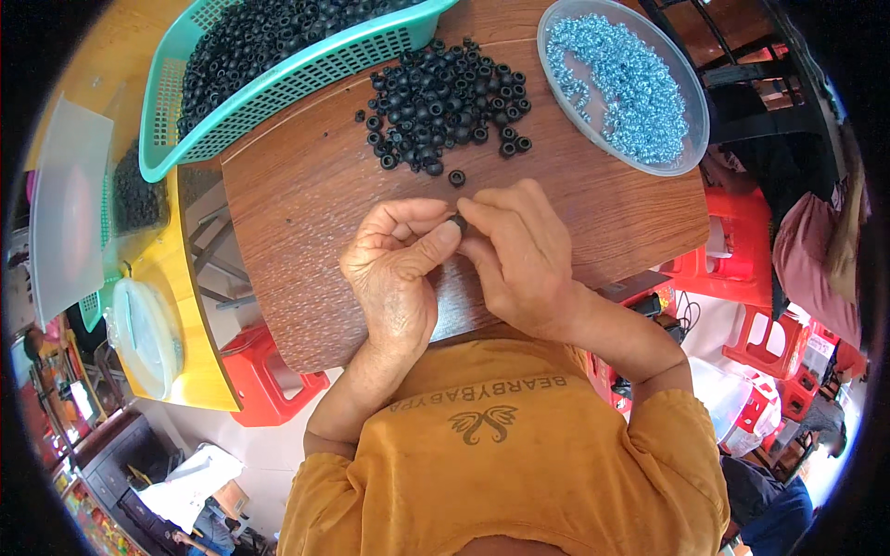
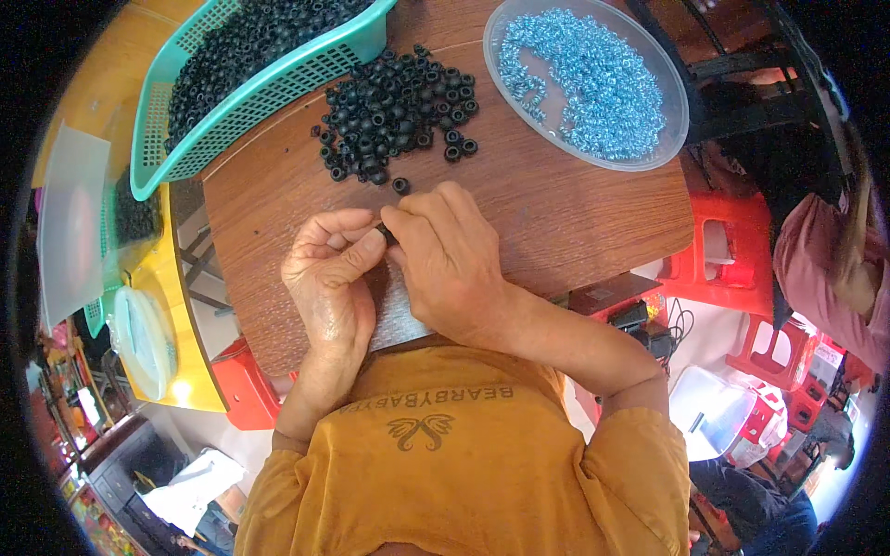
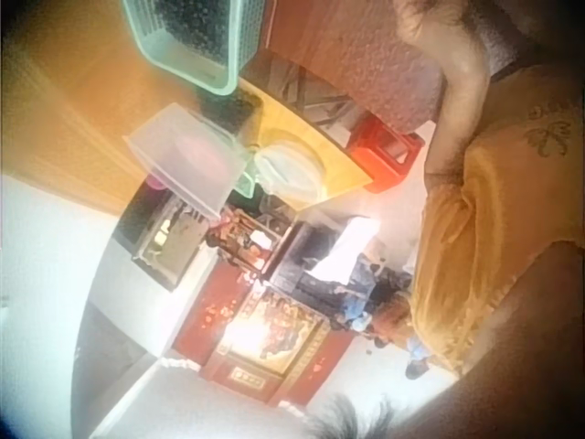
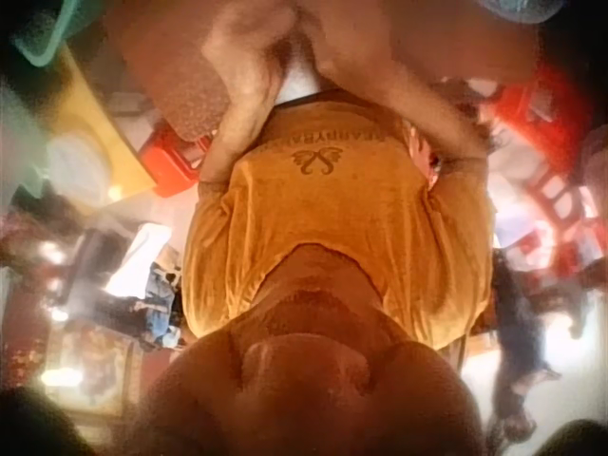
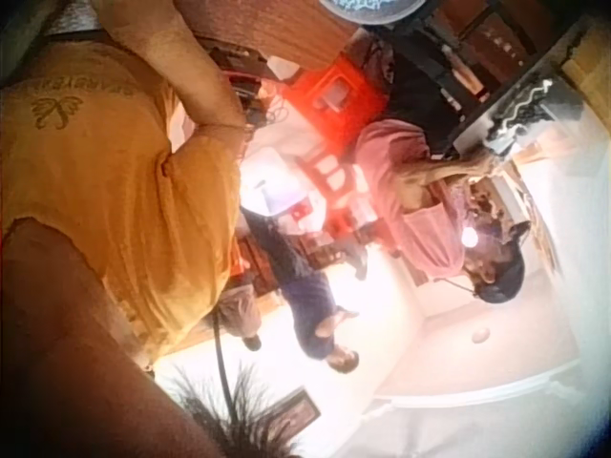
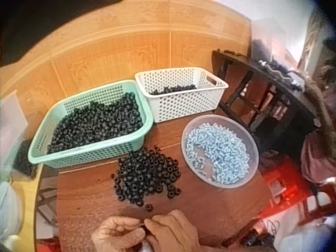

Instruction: The person sits at a wooden table and repeatedly picks up small black plastic rings and silver metal pins. They insert the pins into the rings by hand, creating small assembled units. The person works continuously, handling the components one at a time from piles on the table.

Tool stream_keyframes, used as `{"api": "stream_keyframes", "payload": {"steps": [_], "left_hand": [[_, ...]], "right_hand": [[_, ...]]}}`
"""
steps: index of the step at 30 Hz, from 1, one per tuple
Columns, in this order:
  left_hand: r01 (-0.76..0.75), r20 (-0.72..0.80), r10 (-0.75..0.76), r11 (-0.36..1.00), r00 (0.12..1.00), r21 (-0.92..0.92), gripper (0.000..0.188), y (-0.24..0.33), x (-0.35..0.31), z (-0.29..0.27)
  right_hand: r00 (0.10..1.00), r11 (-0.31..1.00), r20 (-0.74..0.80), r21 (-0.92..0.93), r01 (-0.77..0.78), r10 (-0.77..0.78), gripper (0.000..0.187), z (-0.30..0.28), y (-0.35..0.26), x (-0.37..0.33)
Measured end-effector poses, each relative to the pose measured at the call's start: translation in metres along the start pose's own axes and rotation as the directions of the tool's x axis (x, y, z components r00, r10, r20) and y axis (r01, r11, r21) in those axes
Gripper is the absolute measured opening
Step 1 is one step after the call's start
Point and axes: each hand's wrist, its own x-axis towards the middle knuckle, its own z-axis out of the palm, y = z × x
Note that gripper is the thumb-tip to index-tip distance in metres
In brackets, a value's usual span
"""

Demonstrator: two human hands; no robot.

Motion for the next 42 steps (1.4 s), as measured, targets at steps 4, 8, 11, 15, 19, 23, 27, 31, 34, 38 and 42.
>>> {"api": "stream_keyframes", "payload": {"steps": [4, 8, 11, 15, 19, 23, 27, 31, 34, 38, 42], "left_hand": [[0.010, -0.027, -0.011, 0.999, 1.000, -0.031, 0.022, 0.002, -0.002, 0.003], [0.028, -0.032, -0.030, 0.997, 0.999, -0.069, 0.022, 0.002, -0.002, 0.004], [0.029, -0.035, -0.032, 0.997, 0.999, -0.075, 0.022, 0.003, -0.001, 0.004], [0.017, -0.049, -0.019, 0.999, 0.999, -0.032, 0.023, -0.003, 0.000, 0.000], [0.041, -0.066, -0.041, 0.999, 0.997, 0.011, 0.023, -0.008, 0.002, -0.005], [0.020, -0.081, -0.022, 0.999, 0.996, -0.031, 0.024, -0.008, -0.001, 0.001], [0.000, 0.009, 0.000, 0.997, 1.000, -0.071, 0.024, 0.008, 0.004, 0.002], [-0.027, 0.054, 0.028, 0.999, 0.998, -0.020, 0.015, 0.017, 0.006, 0.001], [-0.015, 0.088, 0.005, 0.992, 0.996, 0.122, 0.017, 0.019, 0.007, 0.000], [0.040, 0.164, -0.060, 0.992, 0.985, 0.119, 0.019, 0.016, 0.002, -0.002], [0.092, 0.164, -0.097, 0.995, 0.982, 0.037, 0.018, 0.018, 0.003, -0.003]], "right_hand": [[1.000, 1.000, -0.008, -0.014, 0.006, -0.006, 0.035, 0.003, 0.001, -0.002], [0.994, 0.996, -0.067, -0.042, 0.083, -0.085, 0.031, 0.007, 0.003, 0.000], [0.990, 0.994, -0.088, -0.026, 0.107, -0.109, 0.028, 0.009, 0.006, 0.000], [0.990, 0.992, -0.069, 0.017, 0.122, -0.121, 0.025, 0.013, 0.011, -0.002], [0.995, 0.991, -0.027, 0.085, 0.102, -0.100, 0.022, 0.017, 0.017, -0.009], [0.992, 0.984, -0.051, 0.130, 0.122, -0.117, 0.022, 0.014, 0.019, -0.001], [0.990, 0.985, -0.074, 0.119, 0.127, -0.119, 0.027, 0.002, 0.009, 0.017], [0.996, 0.987, -0.039, 0.142, 0.080, -0.075, 0.030, -0.003, 0.006, 0.023], [0.999, 0.986, -0.002, 0.164, 0.038, -0.038, 0.030, -0.007, 0.007, 0.022], [0.998, 0.990, 0.058, 0.139, -0.006, -0.002, 0.029, -0.007, 0.006, 0.022], [0.997, 0.995, 0.076, 0.097, -0.027, 0.020, 0.027, -0.007, 0.004, 0.021]]}}
